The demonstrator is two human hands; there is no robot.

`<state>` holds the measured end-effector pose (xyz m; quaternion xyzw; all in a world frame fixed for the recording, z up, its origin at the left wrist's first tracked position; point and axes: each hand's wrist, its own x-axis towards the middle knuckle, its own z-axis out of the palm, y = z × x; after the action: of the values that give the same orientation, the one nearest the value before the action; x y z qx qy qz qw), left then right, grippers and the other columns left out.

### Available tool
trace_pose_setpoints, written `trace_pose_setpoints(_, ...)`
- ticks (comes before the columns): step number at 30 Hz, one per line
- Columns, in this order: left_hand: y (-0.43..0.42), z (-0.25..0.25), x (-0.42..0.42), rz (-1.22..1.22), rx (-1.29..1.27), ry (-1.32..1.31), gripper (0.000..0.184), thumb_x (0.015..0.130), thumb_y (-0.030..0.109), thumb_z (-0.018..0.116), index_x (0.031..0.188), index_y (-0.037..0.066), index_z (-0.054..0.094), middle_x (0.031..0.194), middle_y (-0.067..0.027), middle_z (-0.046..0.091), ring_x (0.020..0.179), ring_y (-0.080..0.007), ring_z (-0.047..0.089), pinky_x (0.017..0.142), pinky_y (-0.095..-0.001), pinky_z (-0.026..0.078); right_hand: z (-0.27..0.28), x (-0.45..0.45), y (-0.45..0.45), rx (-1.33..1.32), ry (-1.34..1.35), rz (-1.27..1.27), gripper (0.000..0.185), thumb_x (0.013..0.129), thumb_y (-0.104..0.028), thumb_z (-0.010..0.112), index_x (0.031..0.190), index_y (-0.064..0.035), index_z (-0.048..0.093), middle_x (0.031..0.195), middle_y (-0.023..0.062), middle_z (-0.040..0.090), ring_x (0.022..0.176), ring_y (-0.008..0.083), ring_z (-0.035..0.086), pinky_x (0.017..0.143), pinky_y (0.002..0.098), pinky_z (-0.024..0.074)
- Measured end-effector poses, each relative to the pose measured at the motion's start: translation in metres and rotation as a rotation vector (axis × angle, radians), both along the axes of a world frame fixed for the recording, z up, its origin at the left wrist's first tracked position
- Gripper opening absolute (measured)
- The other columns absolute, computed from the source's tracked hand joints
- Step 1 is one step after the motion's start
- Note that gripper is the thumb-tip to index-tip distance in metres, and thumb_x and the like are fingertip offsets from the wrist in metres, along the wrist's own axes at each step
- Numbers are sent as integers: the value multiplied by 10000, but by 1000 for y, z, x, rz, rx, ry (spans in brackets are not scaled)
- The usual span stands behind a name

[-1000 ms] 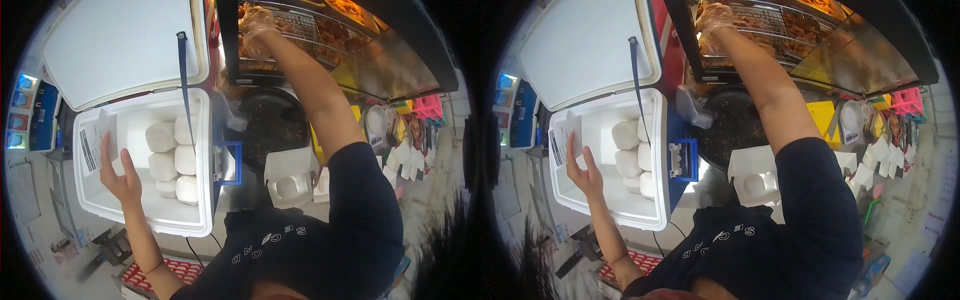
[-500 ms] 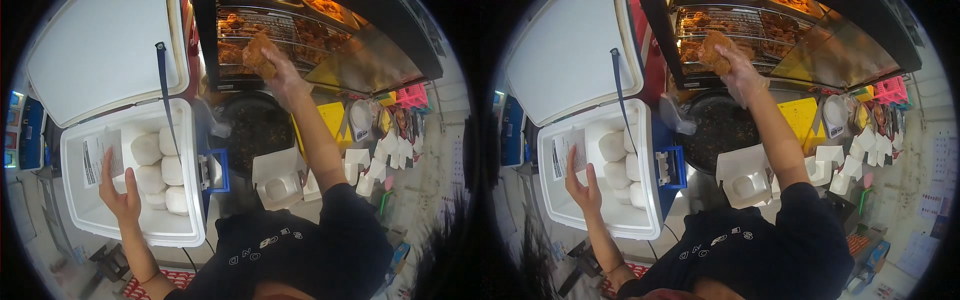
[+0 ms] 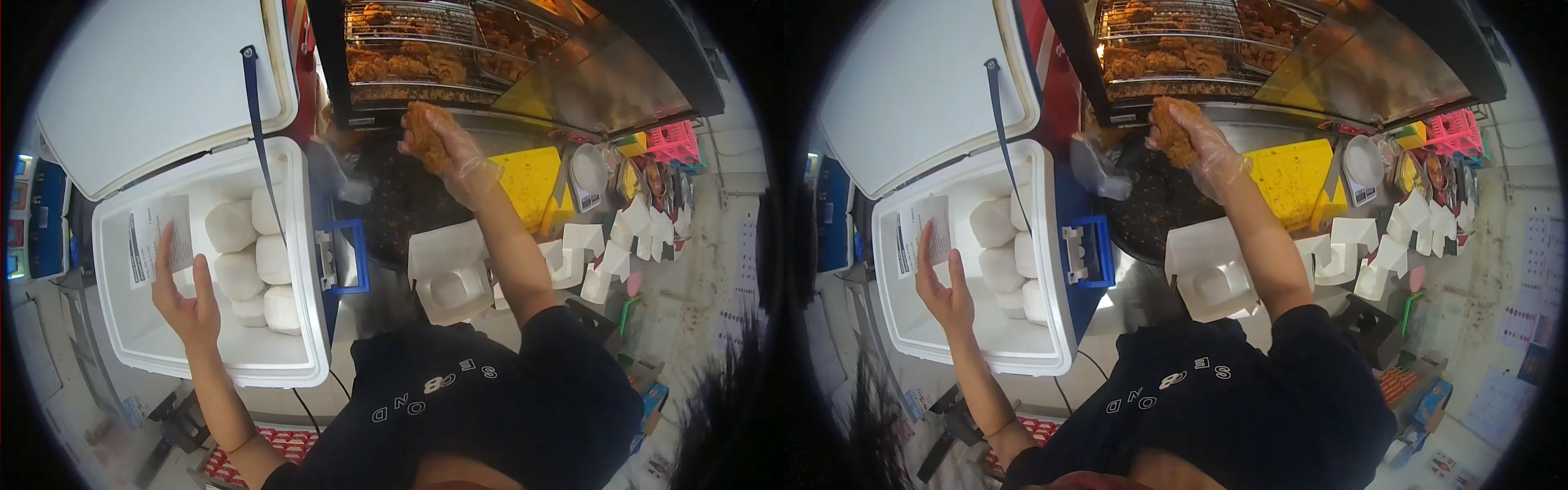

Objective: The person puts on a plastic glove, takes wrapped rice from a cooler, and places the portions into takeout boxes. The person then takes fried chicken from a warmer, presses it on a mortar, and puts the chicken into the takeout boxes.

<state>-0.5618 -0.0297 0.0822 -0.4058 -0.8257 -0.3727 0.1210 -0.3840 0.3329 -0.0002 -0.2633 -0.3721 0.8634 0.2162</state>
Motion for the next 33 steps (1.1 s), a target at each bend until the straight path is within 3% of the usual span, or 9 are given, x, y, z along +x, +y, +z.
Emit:
trace_pose_setpoints(7,0,-2,-2,1,7,-18,468,894,57,602,1338,-61,513,1312,-220,589,1245,-336,549,1080,-411,376,-75,24,21,264,-465,191,349,907,-232,689,1194,-86,553,1001,132,625,931,282,640,841,414,542)
trace_pose_setpoints(9,0,-3,-3,0,-7,-7,468,893,54,605,1338,-60,515,1316,-216,589,1248,-331,548,1083,-408,372,-114,30,17,1464,-552,169,445,857,-203,713,1237,-48,541,1142,156,638,1029,349,624,921,407,495)
trace_pose_setpoints(12,0,-6,-5,4,-26,-21,472,891,54,609,1340,-56,515,1318,-215,588,1254,-329,543,1086,-406,367,-129,40,19,1798,-590,546,498,816,-203,725,1250,-46,538,1224,175,598,1138,397,567,980,444,458)
trace_pose_setpoints(15,-2,-7,-6,15,-16,-27,473,891,56,612,1340,-57,516,1319,-214,587,1257,-324,541,1090,-406,362,-111,52,31,1960,-513,532,528,795,-212,730,1262,-51,543,1238,191,576,1166,385,547,989,451,456)
trace_pose_setpoints(16,-2,-7,-6,25,-18,-32,473,891,56,612,1340,-57,516,1319,-214,587,1257,-324,541,1090,-406,362,-111,55,35,1961,-506,544,528,795,-212,730,1262,-51,543,1238,191,576,1166,385,547,989,451,456)
trace_pose_setpoints(19,-2,-7,-6,46,-15,-31,469,895,60,613,1341,-53,518,1324,-211,585,1257,-322,540,1091,-404,362,-110,61,38,2006,-1188,868,530,814,-175,702,1317,-123,545,1067,178,618,1005,320,643,843,424,526)
trace_pose_setpoints(22,-1,-10,-5,60,-5,-34,456,899,63,615,1333,-50,528,1323,-205,589,1252,-311,546,1091,-401,364,-144,64,45,2076,-1312,871,528,830,-189,681,1329,-91,535,1011,197,644,986,326,655,843,419,530)
trace_pose_setpoints(29,-2,-12,-9,35,-18,-4,426,906,82,631,1312,-23,562,1294,-171,620,1247,-284,559,1074,-376,391,-117,44,63,1678,-1269,894,544,868,-184,663,1356,-19,488,989,253,677,946,387,666,821,467,533)
trace_pose_setpoints(33,-10,-12,-12,26,-119,-15,421,945,72,605,1347,-26,529,1355,-184,572,1313,-281,496,1123,-407,338,-36,36,14,1575,-755,521,631,835,-336,736,1342,-47,497,1095,270,657,1039,455,616,874,496,504)
